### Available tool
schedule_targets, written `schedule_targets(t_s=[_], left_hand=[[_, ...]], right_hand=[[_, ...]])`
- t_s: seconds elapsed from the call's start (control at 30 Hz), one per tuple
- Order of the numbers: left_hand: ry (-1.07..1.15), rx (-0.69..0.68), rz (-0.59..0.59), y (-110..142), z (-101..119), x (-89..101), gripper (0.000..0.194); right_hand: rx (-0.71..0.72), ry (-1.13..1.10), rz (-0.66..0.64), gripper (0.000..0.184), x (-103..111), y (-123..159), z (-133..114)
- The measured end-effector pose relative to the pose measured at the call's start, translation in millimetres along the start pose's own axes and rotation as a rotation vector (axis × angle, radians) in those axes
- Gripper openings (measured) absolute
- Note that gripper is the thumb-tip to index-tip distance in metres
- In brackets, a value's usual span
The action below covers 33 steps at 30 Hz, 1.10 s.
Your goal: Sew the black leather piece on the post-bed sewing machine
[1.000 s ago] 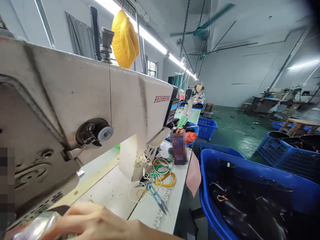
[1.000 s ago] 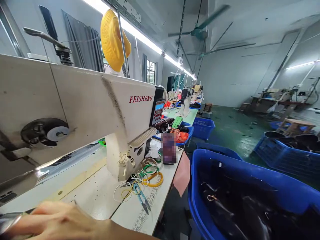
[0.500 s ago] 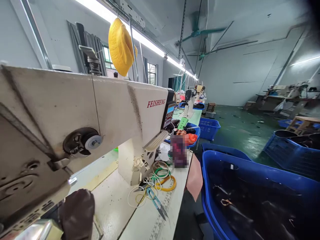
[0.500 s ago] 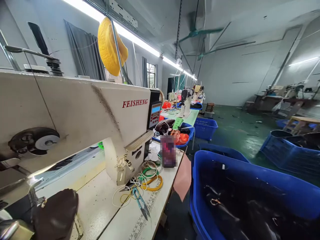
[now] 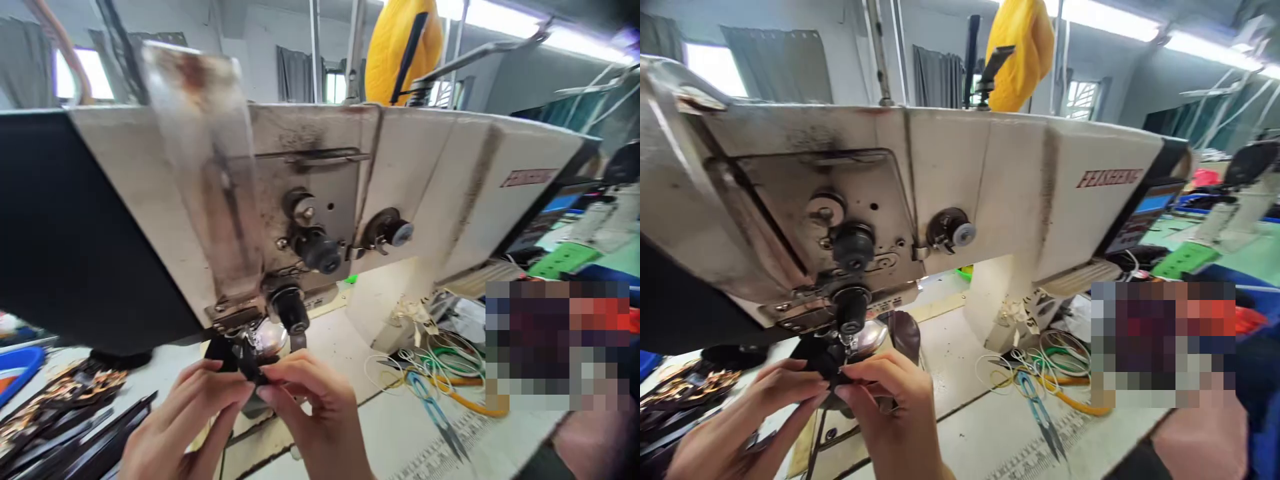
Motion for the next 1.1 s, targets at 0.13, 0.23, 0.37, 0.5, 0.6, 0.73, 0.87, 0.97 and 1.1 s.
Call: schedule_targets(t_s=[0.13,0.23,0.37,0.5,0.6,0.73,0.87,0.97,1.1], left_hand=[[-0.065,0.031,-0.077,-8.6,7.5,2.8,0.011],[-0.045,0.06,-0.114,-13.4,11.3,2.2,0.012],[-0.012,0.062,-0.125,-13.0,12.8,0.7,0.011],[-0.007,0.069,-0.093,-11.0,12.5,-0.7,0.007],[0.05,0.042,-0.072,-12.1,16.2,-1.9,0.012],[0.077,0.021,-0.012,-12.5,23.4,-0.1,0.023],[-0.04,-0.078,0.005,-6.4,30.0,3.0,0.022],[-0.057,-0.103,-0.02,-0.3,29.8,4.4,0.022],[-0.025,-0.154,-0.079,-0.8,27.9,3.4,0.026]], right_hand=[[-0.013,-0.06,0.035,0.022,-2.6,1.5,-3.8],[-0.029,-0.068,0.044,0.018,-5.3,3.0,-5.9],[-0.098,-0.068,0.069,0.014,-2.6,1.5,-9.2],[-0.039,0.005,0.055,0.015,2.5,0.6,-12.7],[0.163,0.123,0.023,0.02,2.3,4.0,-16.9],[0.563,0.343,0.102,0.031,-1.3,18.4,-22.9],[0.788,0.594,0.208,0.033,0.5,32.4,-24.0],[0.799,0.715,0.02,0.039,-0.2,34.1,-23.3],[0.746,0.798,-0.029,0.03,-3.3,33.2,-26.8]])
Point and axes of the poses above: each hand's wrist, its own y-axis away from the middle knuckle, its own x-axis out of the back of the hand, z = x × y, the point moved 4 cm from there along -y, towards the middle knuckle, and after that the axes turned 8 degrees about z, right-handed, at the moved point
